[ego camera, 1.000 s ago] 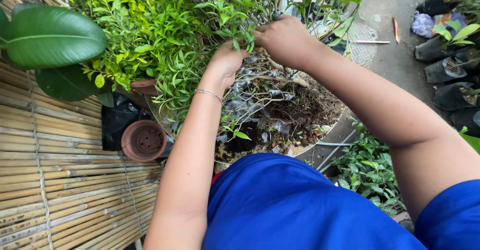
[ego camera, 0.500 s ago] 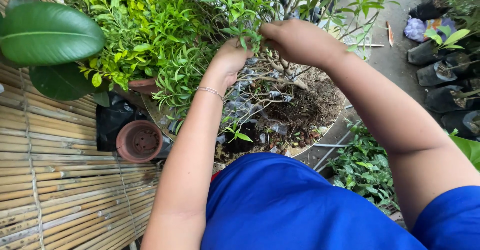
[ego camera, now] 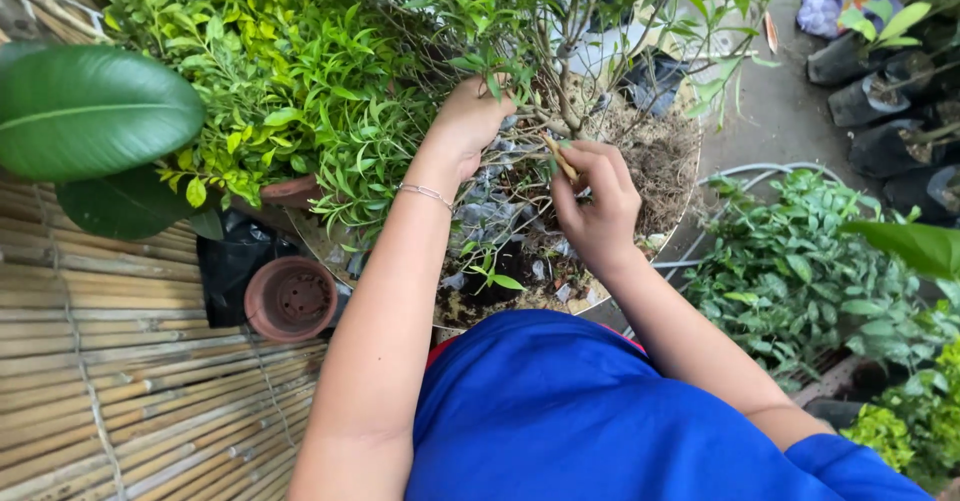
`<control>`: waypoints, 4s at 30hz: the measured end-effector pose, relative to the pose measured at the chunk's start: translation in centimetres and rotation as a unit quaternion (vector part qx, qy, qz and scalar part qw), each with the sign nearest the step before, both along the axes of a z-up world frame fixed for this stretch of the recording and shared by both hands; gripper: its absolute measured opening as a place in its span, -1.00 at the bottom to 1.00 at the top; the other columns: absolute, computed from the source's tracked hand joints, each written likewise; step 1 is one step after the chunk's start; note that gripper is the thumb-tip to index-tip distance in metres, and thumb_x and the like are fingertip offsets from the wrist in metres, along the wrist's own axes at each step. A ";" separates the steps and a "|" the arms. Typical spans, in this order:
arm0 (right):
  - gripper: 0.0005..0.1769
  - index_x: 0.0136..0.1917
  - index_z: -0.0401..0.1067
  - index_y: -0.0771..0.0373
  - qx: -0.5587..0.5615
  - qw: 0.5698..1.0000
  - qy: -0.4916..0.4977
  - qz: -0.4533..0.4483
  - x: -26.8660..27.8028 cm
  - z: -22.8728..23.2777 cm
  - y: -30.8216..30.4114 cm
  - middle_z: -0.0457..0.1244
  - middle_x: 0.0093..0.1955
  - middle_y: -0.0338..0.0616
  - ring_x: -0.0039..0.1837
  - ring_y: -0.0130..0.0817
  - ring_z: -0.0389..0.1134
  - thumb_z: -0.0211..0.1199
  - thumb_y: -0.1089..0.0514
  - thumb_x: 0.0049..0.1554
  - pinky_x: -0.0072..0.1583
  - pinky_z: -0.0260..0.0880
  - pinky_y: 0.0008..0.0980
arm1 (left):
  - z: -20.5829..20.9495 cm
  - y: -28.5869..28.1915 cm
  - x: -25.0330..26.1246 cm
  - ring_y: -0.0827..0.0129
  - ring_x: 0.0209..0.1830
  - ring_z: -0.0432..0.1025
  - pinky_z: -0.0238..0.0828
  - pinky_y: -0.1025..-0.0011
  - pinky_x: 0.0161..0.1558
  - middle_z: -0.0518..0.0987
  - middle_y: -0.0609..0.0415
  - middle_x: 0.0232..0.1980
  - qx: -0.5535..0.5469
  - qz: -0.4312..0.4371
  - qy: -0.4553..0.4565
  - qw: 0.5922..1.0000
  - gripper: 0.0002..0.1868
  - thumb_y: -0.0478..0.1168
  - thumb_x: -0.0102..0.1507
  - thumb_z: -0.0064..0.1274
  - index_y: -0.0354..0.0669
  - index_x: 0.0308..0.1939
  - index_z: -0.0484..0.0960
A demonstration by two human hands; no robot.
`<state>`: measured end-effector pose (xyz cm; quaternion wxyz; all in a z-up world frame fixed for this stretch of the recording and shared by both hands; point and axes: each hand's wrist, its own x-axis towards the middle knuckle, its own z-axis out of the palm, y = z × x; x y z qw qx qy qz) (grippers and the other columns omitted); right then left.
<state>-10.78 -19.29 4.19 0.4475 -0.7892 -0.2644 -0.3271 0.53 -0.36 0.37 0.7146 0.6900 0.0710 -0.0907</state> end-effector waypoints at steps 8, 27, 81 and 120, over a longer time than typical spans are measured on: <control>-0.78 0.05 0.49 0.30 -0.033 0.991 0.015 -0.125 1.5 -1.2 2.0 0.37 -0.02 -0.03 0.01 -0.12 0.40 0.38 0.34 0.12 0.06 0.41 -0.24 | 2.2 -0.5 -1.7 0.44 -0.14 0.50 0.42 0.46 0.01 0.66 0.08 -0.08 0.039 0.021 -0.013 0.999 -0.55 -0.32 0.17 0.02 -0.25 0.17 0.57; -0.77 0.05 0.56 0.22 -0.093 0.978 0.018 -0.186 0.4 2.4 4.8 0.40 -0.07 -0.17 -0.05 -0.22 0.37 0.41 0.33 0.09 0.01 0.35 -0.27 | 1.9 0.0 -2.1 0.37 0.47 0.30 0.13 0.40 0.44 0.39 -0.02 0.50 -0.088 -0.028 -0.020 0.995 -0.36 -0.35 0.22 -0.01 -0.28 0.42 0.38; -0.79 0.04 0.54 0.24 -0.118 0.974 0.160 -0.109 3.6 3.8 2.4 0.34 -0.10 -0.01 -0.07 -0.03 0.41 0.21 0.41 0.18 -0.01 0.39 -0.16 | 1.0 0.0 -2.3 0.41 0.33 0.42 0.26 0.34 0.37 0.58 0.07 0.37 -0.132 -0.012 0.001 0.991 -0.51 -0.38 0.30 0.04 -0.09 0.34 0.56; -0.71 0.33 0.41 0.30 0.054 0.924 0.379 0.020 2.9 1.4 -2.0 0.37 0.15 -0.26 0.17 -0.52 0.34 0.13 0.19 0.37 0.22 0.36 -0.50 | 1.0 1.0 -1.9 0.45 -0.20 0.27 0.28 0.39 0.15 0.49 -0.17 0.33 -0.135 -0.015 0.084 0.987 -0.37 -0.30 0.23 0.10 -0.07 0.43 0.48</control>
